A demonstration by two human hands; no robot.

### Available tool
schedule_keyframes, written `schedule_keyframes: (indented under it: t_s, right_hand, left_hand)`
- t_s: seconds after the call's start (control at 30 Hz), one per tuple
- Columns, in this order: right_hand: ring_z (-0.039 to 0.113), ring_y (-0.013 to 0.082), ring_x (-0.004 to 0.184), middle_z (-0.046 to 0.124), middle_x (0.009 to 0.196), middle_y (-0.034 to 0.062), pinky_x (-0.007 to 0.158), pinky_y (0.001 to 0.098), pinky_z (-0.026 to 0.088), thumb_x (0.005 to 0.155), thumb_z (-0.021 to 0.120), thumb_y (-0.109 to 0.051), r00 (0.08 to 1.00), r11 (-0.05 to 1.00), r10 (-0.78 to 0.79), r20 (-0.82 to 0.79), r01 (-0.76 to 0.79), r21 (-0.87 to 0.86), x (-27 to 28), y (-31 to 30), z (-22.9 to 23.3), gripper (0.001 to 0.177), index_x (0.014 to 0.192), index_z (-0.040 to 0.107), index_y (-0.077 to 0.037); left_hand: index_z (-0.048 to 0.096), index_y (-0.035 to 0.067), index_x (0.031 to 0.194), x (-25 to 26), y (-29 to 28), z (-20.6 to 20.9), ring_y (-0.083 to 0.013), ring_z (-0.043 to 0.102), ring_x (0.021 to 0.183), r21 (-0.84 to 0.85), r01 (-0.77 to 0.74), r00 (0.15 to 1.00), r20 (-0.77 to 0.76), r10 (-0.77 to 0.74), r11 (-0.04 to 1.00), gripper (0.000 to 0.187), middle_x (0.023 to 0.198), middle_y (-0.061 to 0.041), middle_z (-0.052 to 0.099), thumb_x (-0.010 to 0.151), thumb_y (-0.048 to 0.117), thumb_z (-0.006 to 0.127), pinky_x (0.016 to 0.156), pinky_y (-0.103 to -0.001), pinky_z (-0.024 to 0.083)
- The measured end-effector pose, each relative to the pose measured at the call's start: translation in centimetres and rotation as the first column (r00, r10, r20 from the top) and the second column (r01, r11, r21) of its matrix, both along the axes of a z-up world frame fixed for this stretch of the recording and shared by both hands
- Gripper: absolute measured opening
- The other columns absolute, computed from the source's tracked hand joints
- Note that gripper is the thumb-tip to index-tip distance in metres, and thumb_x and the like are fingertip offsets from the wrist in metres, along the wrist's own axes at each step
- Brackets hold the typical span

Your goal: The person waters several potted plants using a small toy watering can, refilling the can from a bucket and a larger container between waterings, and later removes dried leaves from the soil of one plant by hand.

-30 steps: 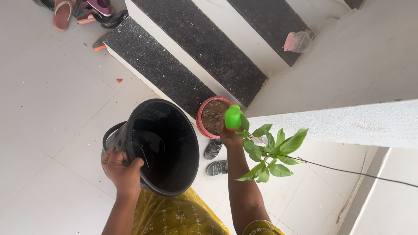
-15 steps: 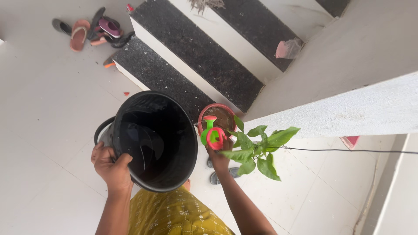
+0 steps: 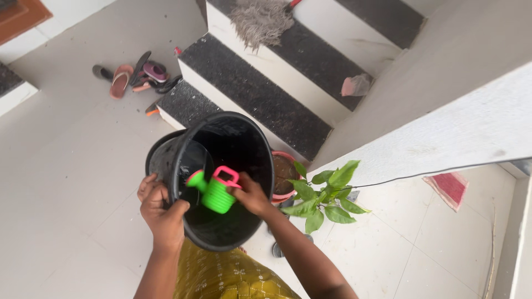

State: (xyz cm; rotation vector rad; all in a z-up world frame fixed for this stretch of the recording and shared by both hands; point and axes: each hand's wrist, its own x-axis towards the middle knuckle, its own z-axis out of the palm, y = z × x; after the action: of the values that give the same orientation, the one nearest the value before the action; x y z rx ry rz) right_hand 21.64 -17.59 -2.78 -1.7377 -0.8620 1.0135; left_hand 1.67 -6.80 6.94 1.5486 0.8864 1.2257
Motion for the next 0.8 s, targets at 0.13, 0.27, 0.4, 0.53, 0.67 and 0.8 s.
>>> schedule_keyframes:
  t_s: [0.13, 0.27, 0.4, 0.53, 0.67, 0.8]
  right_hand:
    - [0.073, 0.0234, 0.07, 0.072, 0.113, 0.0162, 0.064, 0.0341, 0.056, 0.093, 0.045, -0.066, 0.972, 0.894, 0.129, -0.199, -0.201, -0.401, 0.0, 2.5, 0.6, 0.073, 0.143, 0.045, -0.013]
    - [0.074, 0.0197, 0.063, 0.078, 0.109, 0.0258, 0.062, 0.0319, 0.056, 0.097, 0.03, -0.077, 0.946, 0.808, 0.229, -0.228, -0.316, -0.497, 0.0, 3.3, 0.0, 0.086, 0.144, 0.056, -0.01]
    - [0.068, 0.038, 0.108, 0.064, 0.132, 0.0288, 0.096, 0.0421, 0.053, 0.096, 0.041, -0.075, 0.896, 0.803, 0.363, 0.255, -0.162, -0.574, -0.3, 3.1, -1.0, 0.088, 0.156, 0.032, -0.011]
    - [0.033, 0.0432, 0.147, 0.03, 0.159, 0.0286, 0.115, 0.047, 0.037, 0.081, 0.066, -0.075, 0.676, 0.726, 0.634, 0.376, -0.351, -0.592, -2.7, 3.4, -0.6, 0.104, 0.159, 0.026, -0.018]
    - [0.051, 0.0392, 0.135, 0.033, 0.158, 0.023, 0.109, 0.0462, 0.045, 0.063, 0.07, -0.068, 0.769, 0.666, 0.596, 0.232, -0.312, -0.677, -3.1, 4.5, 1.5, 0.116, 0.162, 0.024, -0.026]
    - [0.045, 0.0398, 0.139, 0.017, 0.161, 0.0267, 0.111, 0.0447, 0.044, 0.063, 0.083, -0.067, 0.691, 0.647, 0.642, 0.332, -0.257, -0.718, -2.1, 5.9, 0.5, 0.127, 0.161, 0.015, -0.023]
  left_hand:
    - [0.039, 0.011, 0.065, 0.0, -1.0, 0.6, -0.0268, 0.046, 0.112, 0.048, 0.047, 0.998, -0.051, -0.044, 0.998, 0.028, 0.073, -0.001, 0.046, 0.062, -0.005, 0.062, 0.127, -0.046, 0.025]
    - [0.038, 0.011, 0.065, -0.1, -2.0, 1.3, -0.0278, 0.044, 0.117, 0.09, 0.052, 0.996, -0.076, -0.045, 0.995, 0.028, 0.078, -0.002, 0.044, 0.058, -0.001, 0.063, 0.114, -0.046, 0.033]
    - [0.04, 0.01, 0.065, -0.1, -2.6, 2.3, -0.0282, 0.044, 0.117, 0.132, 0.092, 0.993, -0.089, -0.08, 0.987, 0.026, 0.076, -0.002, 0.044, 0.057, 0.001, 0.063, 0.109, -0.044, 0.034]
    - [0.042, 0.01, 0.062, 0.0, -2.9, 3.0, -0.0289, 0.044, 0.118, 0.151, 0.105, 0.992, -0.084, -0.093, 0.983, 0.03, 0.074, -0.001, 0.045, 0.062, 0.003, 0.071, 0.106, -0.045, 0.033]
    - [0.041, 0.01, 0.061, 0.1, -2.9, 3.0, -0.0275, 0.047, 0.114, 0.144, 0.149, 0.986, -0.103, -0.135, 0.978, 0.025, 0.072, -0.001, 0.045, 0.056, 0.001, 0.063, 0.112, -0.045, 0.034]
    - [0.041, 0.009, 0.059, 0.3, -2.5, 3.3, -0.0301, 0.046, 0.118, 0.153, 0.175, 0.981, -0.108, -0.159, 0.973, 0.024, 0.072, -0.003, 0.048, 0.055, 0.001, 0.062, 0.106, -0.045, 0.035]
